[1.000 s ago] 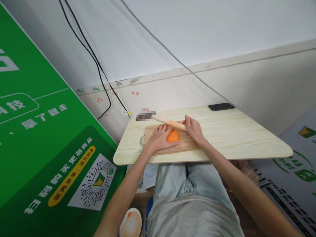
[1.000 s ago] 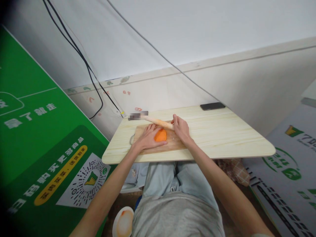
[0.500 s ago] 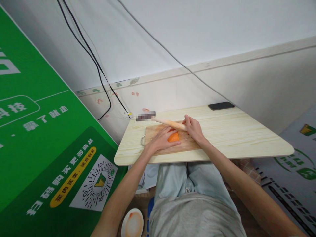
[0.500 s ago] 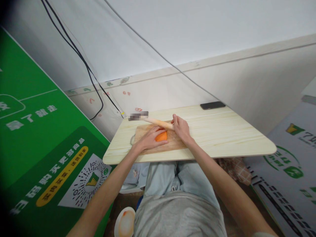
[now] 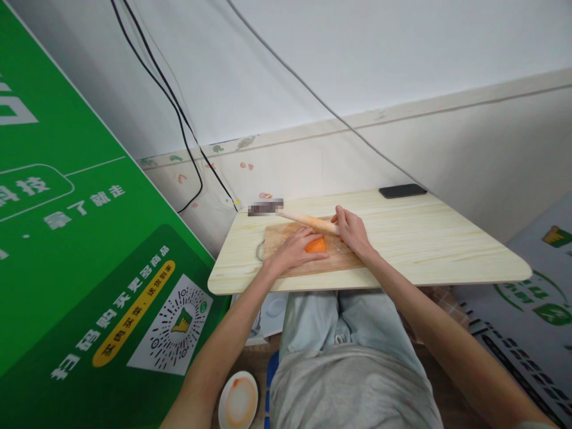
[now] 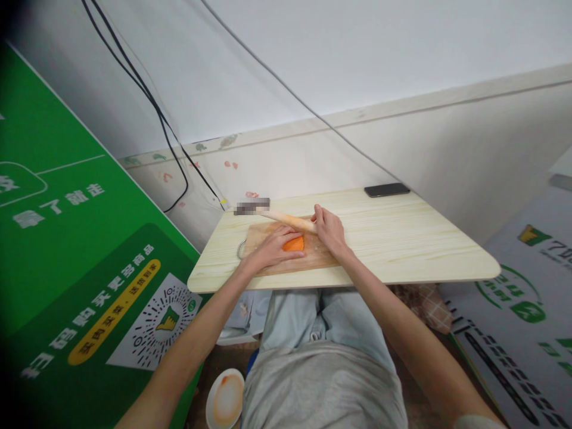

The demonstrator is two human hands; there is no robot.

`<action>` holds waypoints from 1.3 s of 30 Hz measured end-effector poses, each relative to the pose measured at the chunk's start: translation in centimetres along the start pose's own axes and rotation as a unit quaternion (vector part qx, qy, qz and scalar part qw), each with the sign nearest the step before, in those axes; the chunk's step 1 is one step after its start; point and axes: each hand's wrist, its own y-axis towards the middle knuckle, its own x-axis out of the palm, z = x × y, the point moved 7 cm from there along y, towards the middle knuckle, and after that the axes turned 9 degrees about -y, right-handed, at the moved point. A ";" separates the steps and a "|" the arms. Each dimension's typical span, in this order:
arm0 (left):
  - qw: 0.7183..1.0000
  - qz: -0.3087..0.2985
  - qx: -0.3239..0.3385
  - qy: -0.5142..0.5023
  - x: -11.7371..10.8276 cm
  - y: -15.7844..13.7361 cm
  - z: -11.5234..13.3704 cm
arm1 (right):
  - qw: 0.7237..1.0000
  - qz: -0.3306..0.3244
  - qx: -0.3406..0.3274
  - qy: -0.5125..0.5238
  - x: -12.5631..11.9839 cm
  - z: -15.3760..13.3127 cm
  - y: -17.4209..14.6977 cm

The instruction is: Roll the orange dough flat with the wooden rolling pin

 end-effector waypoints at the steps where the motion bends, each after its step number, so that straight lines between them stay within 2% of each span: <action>1: 1.000 0.000 0.000 -0.002 0.0 0.0 0.0 | 1.000 -0.001 0.001 -0.001 0.0 0.0 0.0; 6: 1.000 -0.006 -0.011 -0.003 0.1 -0.1 0.1 | 1.000 -0.002 0.001 -0.002 0.0 0.1 0.1; 11: 0.999 0.017 -0.020 0.024 -0.5 -0.6 0.3 | 1.000 0.001 0.002 0.005 0.0 0.2 0.1; 17: 1.000 0.012 -0.024 0.003 -0.7 -0.8 -0.4 | 1.000 -0.001 0.010 0.018 0.0 0.4 0.1; 23: 0.995 0.072 -0.070 0.011 -0.9 -0.6 -1.1 | 1.000 -0.003 0.012 0.023 0.0 0.4 0.3; 31: 0.992 0.055 -0.096 0.062 -0.9 -1.0 -0.4 | 1.000 -0.001 0.010 0.027 -0.1 0.2 0.0; 35: 0.987 0.069 -0.126 0.073 -1.2 -1.4 -0.6 | 1.000 -0.001 0.006 0.030 0.0 0.3 0.1; 39: 0.986 0.084 -0.128 0.073 -1.1 -1.4 -1.0 | 1.000 0.000 0.006 0.028 0.0 0.3 0.1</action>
